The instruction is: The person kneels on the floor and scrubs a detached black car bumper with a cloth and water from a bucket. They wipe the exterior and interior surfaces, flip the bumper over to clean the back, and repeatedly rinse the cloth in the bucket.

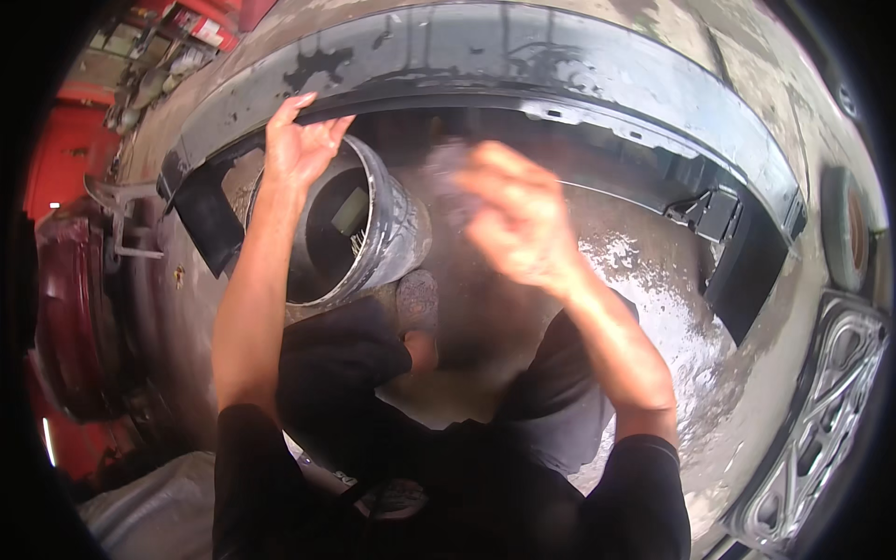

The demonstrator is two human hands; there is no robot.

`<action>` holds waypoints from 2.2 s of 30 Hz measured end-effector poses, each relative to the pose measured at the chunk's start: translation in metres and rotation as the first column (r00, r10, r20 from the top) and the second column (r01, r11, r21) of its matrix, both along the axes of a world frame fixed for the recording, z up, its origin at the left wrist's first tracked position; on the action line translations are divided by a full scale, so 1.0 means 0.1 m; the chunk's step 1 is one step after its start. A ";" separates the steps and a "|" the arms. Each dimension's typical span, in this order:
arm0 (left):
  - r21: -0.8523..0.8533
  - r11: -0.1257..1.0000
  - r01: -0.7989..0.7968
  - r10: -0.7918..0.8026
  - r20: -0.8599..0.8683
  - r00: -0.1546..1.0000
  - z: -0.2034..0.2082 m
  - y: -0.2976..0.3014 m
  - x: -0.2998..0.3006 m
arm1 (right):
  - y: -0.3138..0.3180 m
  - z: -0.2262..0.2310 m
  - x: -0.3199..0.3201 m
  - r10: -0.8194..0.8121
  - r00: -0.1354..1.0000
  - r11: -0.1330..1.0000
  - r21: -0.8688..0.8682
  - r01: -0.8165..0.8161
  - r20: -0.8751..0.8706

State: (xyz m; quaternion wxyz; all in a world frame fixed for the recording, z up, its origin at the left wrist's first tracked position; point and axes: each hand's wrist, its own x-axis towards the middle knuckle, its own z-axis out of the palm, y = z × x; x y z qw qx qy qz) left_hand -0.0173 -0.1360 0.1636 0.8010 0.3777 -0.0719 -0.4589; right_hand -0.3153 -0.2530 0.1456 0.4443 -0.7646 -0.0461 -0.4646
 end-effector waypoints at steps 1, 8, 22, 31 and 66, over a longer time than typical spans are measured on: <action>0.004 1.000 0.014 -0.013 -0.007 1.000 -0.01 0.02 0.02 | 0.17 0.07 0.21 0.071 0.997 0.997 0.023 -0.071 0.012; -0.021 0.992 0.121 -0.123 -0.080 0.989 -0.04 0.14 0.13 | 0.84 0.02 1.35 0.464 0.858 0.868 -0.080 -0.491 -0.221; -0.094 0.990 0.105 -0.118 -0.149 0.982 -0.29 0.04 0.24 | 1.67 -1.56 2.88 -0.419 0.054 0.558 -0.304 -0.772 -0.906; -0.149 0.984 0.102 -0.133 -0.220 0.966 -0.31 0.08 0.33 | 1.70 -1.47 3.03 -0.422 0.041 0.561 -0.296 -0.773 -0.906; 0.090 0.989 -0.114 0.120 -0.067 0.991 -0.15 0.01 0.36 | -2.46 -0.80 -1.70 -0.577 0.609 0.397 0.838 -0.373 0.544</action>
